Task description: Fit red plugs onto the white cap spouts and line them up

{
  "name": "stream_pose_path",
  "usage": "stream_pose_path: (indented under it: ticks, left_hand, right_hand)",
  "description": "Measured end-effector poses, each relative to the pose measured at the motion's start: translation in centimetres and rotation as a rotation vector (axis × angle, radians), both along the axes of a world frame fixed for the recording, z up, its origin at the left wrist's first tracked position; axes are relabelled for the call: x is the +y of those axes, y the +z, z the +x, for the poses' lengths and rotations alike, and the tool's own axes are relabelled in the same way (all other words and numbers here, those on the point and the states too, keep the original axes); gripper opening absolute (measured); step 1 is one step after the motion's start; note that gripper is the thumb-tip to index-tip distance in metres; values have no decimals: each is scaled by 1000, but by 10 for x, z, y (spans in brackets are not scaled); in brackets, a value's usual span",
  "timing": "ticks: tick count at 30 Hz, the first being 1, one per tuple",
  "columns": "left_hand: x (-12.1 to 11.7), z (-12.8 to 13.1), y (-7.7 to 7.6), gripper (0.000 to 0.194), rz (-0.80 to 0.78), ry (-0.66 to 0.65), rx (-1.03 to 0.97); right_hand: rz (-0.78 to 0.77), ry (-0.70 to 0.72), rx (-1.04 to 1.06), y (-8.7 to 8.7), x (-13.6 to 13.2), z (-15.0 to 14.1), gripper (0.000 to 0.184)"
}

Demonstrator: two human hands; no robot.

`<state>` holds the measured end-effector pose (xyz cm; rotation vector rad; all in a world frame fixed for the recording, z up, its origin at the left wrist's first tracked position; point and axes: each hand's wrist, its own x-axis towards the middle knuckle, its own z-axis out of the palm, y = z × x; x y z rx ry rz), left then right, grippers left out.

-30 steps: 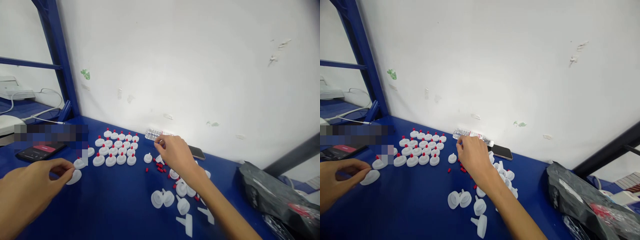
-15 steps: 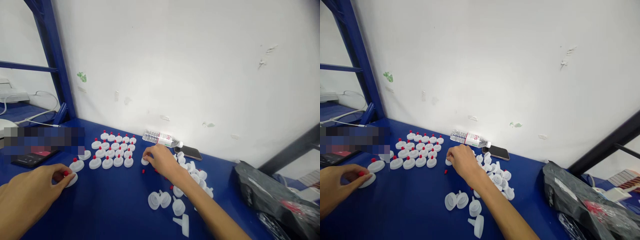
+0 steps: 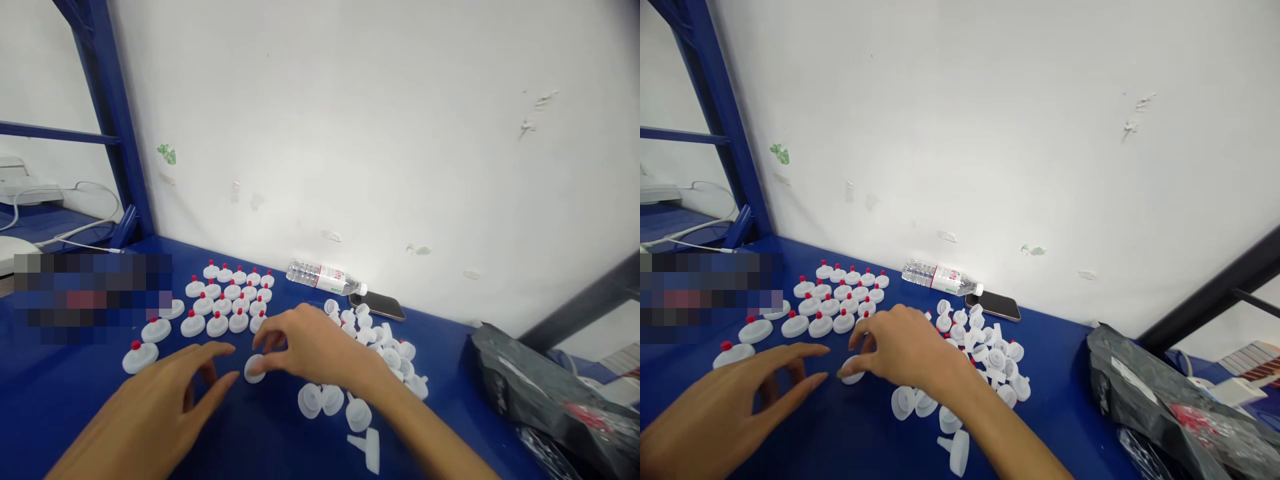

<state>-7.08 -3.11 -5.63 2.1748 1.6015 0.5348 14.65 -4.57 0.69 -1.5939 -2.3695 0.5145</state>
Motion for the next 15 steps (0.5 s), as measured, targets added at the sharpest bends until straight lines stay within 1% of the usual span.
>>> stream_pose_path:
  ticks: [3,5,6,8,10,11,13,15]
  left_hand:
    - [-10,18,1,63,-131,-67,79]
    - [-14,26,-3,59,-138,-88,106]
    - [-14,28,-5,56,-140,-97,125]
    - [-14,32,-9,49,-139,-120,166]
    - [-13,34,-11,43,-140,-152,193]
    - [-13,34,-11,41,-134,-167,191]
    - [-12,34,-11,39,-117,-179,171]
    - [-12,34,-10,38,-113,-174,170]
  right_hand:
    - [65,-112,-105,3,3,11,12]
    - [67,-165,-176,-1,8,19,7]
    - [53,-173,-197,-5,10,21,9]
    - [25,-175,-229,-14,14,24,12]
    - [15,-165,-246,-20,15,23,8]
    - [15,-158,-251,-22,15,22,9]
    - [22,-143,-258,-23,13,20,16]
    - [26,-133,-265,-21,10,19,19]
